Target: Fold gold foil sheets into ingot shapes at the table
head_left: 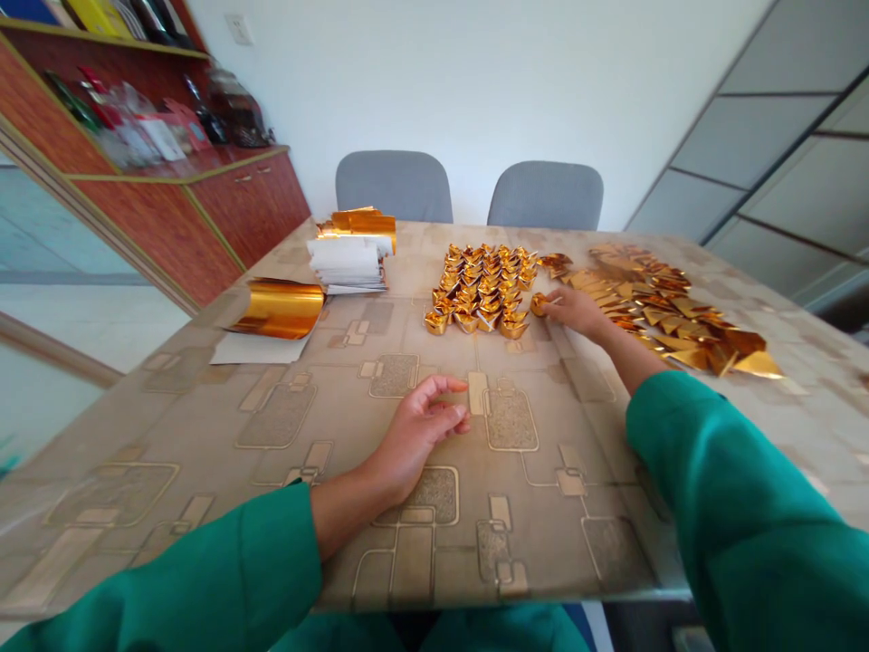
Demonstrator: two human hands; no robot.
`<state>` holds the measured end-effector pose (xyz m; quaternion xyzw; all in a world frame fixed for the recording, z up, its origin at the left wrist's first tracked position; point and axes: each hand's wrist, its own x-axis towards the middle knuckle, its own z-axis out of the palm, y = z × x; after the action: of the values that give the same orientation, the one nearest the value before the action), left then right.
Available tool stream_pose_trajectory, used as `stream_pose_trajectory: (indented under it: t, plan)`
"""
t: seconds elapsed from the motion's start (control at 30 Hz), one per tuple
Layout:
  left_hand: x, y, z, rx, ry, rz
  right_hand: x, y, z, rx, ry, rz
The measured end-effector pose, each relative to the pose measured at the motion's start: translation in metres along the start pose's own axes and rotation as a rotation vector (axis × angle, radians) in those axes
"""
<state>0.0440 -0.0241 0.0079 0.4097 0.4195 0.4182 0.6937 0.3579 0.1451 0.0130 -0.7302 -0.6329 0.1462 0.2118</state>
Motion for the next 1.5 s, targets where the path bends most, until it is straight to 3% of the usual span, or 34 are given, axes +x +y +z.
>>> stream_pose_trajectory:
  t: [0.2,0.53,0.97,1.2,1.33,1.43,1.5]
  plan:
    - [0.001,0.000,-0.002,-0.004,-0.008,-0.020,0.038,-0.007,0.010,-0.118,0.009,-0.045]
    - [0.002,-0.001,-0.002,0.013,-0.022,-0.019,0.056,-0.001,0.009,-0.215,0.057,-0.196]
    - [0.003,-0.002,-0.002,0.025,-0.027,-0.010,0.043,-0.014,0.016,-0.124,0.229,-0.046]
    - [0.003,0.000,-0.001,0.106,-0.072,0.078,0.010,-0.023,0.002,0.020,0.243,-0.009]
    - [0.011,0.007,-0.007,0.220,-0.074,0.214,-0.026,-0.033,-0.008,0.439,0.267,0.026]
    - [0.021,0.025,-0.024,0.381,0.005,0.357,-0.064,-0.045,-0.014,0.610,0.226,-0.038]
    - [0.027,0.044,-0.048,0.575,0.035,0.452,-0.093,-0.056,-0.014,0.673,0.161,-0.090]
